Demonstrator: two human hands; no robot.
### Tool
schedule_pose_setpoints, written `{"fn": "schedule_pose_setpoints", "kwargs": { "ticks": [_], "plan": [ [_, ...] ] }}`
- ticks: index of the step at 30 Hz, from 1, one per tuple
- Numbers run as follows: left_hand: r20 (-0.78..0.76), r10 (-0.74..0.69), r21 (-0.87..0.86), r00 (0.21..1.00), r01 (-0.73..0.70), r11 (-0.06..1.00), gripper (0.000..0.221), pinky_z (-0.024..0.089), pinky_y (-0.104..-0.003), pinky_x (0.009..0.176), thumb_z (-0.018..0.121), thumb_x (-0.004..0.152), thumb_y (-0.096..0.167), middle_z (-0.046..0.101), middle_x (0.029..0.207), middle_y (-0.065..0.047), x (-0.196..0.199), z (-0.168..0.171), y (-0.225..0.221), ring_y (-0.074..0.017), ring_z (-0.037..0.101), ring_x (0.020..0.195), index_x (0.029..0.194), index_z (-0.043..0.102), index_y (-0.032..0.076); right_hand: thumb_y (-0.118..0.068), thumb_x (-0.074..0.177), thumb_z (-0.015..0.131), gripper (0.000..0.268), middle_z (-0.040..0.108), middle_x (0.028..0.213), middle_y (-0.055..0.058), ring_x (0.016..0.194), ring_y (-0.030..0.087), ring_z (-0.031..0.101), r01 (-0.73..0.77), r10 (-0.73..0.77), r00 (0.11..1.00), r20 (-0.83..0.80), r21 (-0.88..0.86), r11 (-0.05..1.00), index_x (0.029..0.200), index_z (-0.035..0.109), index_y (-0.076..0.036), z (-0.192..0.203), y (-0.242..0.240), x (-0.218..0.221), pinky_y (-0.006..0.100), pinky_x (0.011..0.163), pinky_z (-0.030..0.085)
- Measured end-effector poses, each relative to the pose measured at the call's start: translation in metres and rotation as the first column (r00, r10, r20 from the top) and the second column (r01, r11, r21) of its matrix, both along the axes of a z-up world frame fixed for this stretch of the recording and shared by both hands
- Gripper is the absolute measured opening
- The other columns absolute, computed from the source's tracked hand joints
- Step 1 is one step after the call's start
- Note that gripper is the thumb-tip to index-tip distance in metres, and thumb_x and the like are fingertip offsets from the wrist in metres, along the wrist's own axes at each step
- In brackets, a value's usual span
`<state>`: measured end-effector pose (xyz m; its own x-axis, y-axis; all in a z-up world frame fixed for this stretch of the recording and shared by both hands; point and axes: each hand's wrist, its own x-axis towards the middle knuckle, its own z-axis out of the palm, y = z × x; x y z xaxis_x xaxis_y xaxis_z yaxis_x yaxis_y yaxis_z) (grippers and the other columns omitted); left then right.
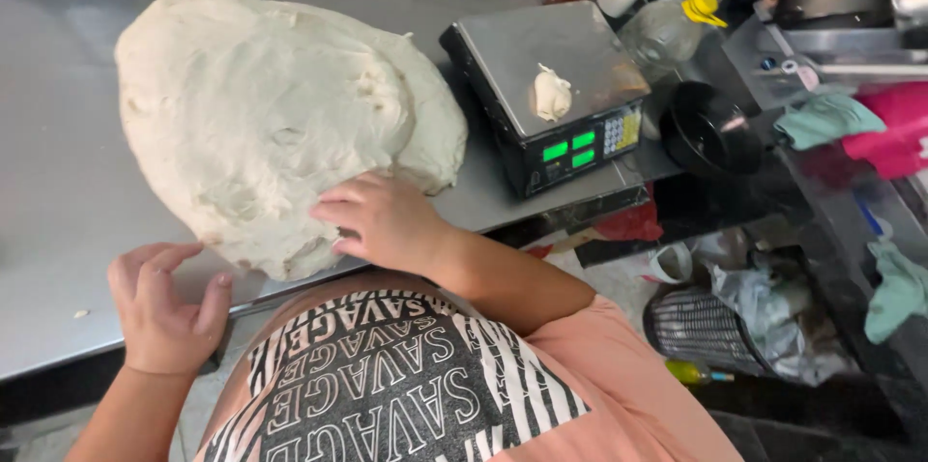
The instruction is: Portioning dough by tearing pieces from a large mass, weighing them on a scale, and arranging them on a tray.
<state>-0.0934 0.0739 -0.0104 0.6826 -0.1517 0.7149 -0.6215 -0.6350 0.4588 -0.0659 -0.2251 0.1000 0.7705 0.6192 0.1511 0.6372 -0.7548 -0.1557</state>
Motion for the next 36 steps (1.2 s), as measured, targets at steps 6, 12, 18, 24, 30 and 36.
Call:
{"fn": "schedule_pose_setpoints", "kwargs": {
  "ticks": [6,12,18,24,30,36],
  "plan": [
    [0.224,-0.211,0.222,0.951,0.161,0.962,0.05,0.046,-0.044,0.098,0.073,0.092,0.029,0.068,0.126,-0.015,0.011,0.063,-0.062,-0.0307,0.063,0.113,0.134,0.063,0.005,-0.016,0.087,0.071,0.012,0.067,0.097,-0.001,0.089,0.025,0.068,-0.054,-0.032,0.962,0.271,0.303,0.952,0.098,0.069,-0.02,-0.04,0.001,0.005,0.038,0.075,0.057],
    [0.214,-0.23,0.255,0.95,0.173,0.951,0.04,0.05,-0.041,0.09,0.07,0.093,0.03,0.074,0.1,-0.007,0.033,0.074,-0.1,-0.029,0.067,0.095,0.128,0.073,0.012,-0.024,0.074,0.078,0.014,0.064,0.077,-0.01,0.075,0.011,0.068,0.061,-0.1,0.994,0.046,0.525,0.849,0.085,0.073,-0.031,-0.017,-0.021,0.002,0.024,0.07,0.057],
    [0.196,-0.171,0.246,0.966,0.12,0.962,0.018,0.046,-0.043,0.086,0.066,0.096,0.03,0.069,0.095,0.002,0.045,0.054,-0.105,-0.0258,0.061,0.093,0.111,0.077,0.026,-0.005,0.075,0.082,0.019,0.068,0.073,0.003,0.06,0.011,0.064,0.276,-0.057,0.959,-0.278,0.863,0.423,0.092,0.076,-0.012,0.005,-0.105,0.009,0.024,0.057,0.057],
    [0.159,-0.128,0.248,0.979,0.086,0.965,0.026,0.044,-0.043,0.09,0.068,0.092,0.035,0.069,0.1,0.004,0.043,0.043,-0.097,-0.025,0.059,0.096,0.116,0.075,0.027,-0.022,0.078,0.086,0.057,0.068,0.109,0.011,0.105,0.027,0.061,0.5,-0.62,0.775,-0.119,0.716,0.488,0.126,0.058,-0.009,0.06,-0.221,0.028,0.042,0.09,0.049],
    [0.033,-0.199,0.192,0.979,0.189,0.963,0.055,0.043,-0.039,0.093,0.071,0.085,0.05,0.071,0.117,0.002,0.033,0.06,-0.085,-0.0252,0.061,0.107,0.135,0.069,0.025,-0.035,0.097,0.068,0.063,0.075,0.112,0.004,0.126,0.036,0.056,0.808,-0.809,0.563,0.17,0.094,0.582,0.151,0.044,-0.015,0.058,-0.267,0.046,0.058,0.105,0.036],
    [0.024,-0.249,0.186,0.968,0.24,0.953,0.052,0.034,-0.045,0.105,0.074,0.09,0.037,0.07,0.126,-0.005,0.027,0.06,-0.072,-0.0286,0.059,0.116,0.135,0.065,0.014,-0.02,0.08,0.082,0.037,0.062,0.097,-0.001,0.1,0.024,0.057,0.753,-0.862,0.446,0.242,0.419,0.507,0.113,0.067,-0.016,0.082,-0.285,0.048,0.039,0.092,0.046]
  ]
}}
